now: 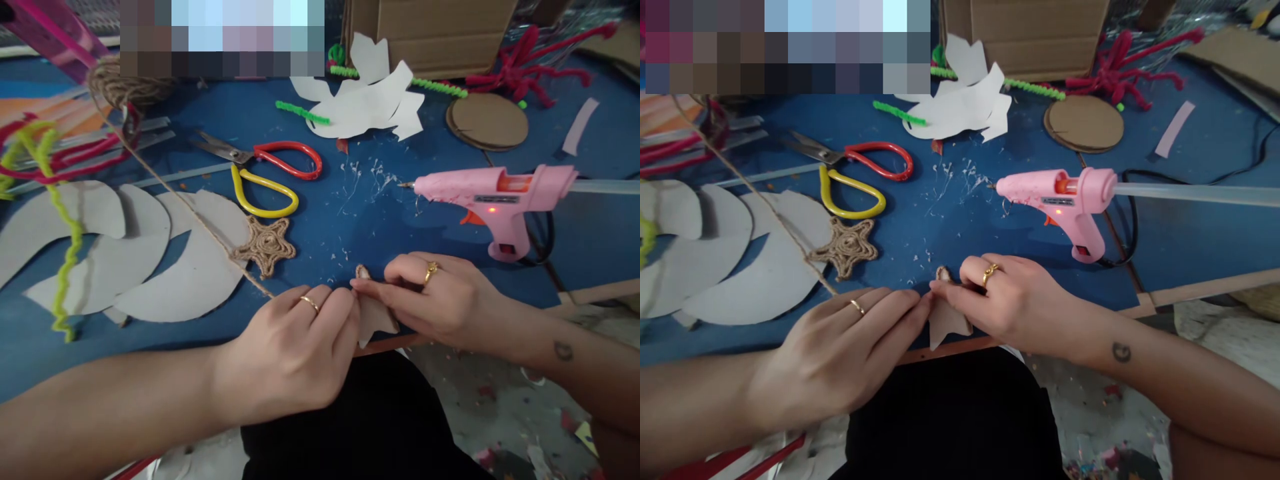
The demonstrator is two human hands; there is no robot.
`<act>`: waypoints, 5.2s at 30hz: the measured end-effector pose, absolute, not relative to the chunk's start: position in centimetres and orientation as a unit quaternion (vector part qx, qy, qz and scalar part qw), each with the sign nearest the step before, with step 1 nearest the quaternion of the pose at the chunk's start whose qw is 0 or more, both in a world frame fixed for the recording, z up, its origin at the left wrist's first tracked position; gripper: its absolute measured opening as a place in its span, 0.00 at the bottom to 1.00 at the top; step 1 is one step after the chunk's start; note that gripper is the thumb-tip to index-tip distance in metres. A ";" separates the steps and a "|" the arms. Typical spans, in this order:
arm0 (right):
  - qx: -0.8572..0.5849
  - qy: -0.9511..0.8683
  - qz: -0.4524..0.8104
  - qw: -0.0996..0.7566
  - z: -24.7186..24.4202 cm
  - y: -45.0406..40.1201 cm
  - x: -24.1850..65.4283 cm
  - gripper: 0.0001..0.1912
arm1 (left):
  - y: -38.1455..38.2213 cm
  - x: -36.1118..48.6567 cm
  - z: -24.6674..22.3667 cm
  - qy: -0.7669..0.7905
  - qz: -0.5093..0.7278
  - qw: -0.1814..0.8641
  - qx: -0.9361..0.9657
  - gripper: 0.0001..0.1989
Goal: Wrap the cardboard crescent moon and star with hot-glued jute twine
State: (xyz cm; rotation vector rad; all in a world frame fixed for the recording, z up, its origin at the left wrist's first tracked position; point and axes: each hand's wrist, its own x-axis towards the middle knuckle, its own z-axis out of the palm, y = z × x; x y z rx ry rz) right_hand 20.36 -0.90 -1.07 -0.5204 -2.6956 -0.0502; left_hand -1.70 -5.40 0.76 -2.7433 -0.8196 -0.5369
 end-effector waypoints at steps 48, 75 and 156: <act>-0.204 -0.953 -0.028 0.224 -1.2 -1.1 20.4 0.16 | -6.0 -1.7 1.0 -0.288 -0.152 0.151 -0.933 0.16; -0.211 -0.951 -0.010 0.225 -1.4 -1.2 20.3 0.17 | -5.9 -1.7 1.1 -0.273 -0.148 0.141 -0.940 0.12; -0.601 -0.713 0.354 0.074 6.2 -1.7 16.9 0.08 | -2.8 -3.3 2.1 -0.431 -0.094 -0.314 -0.841 0.40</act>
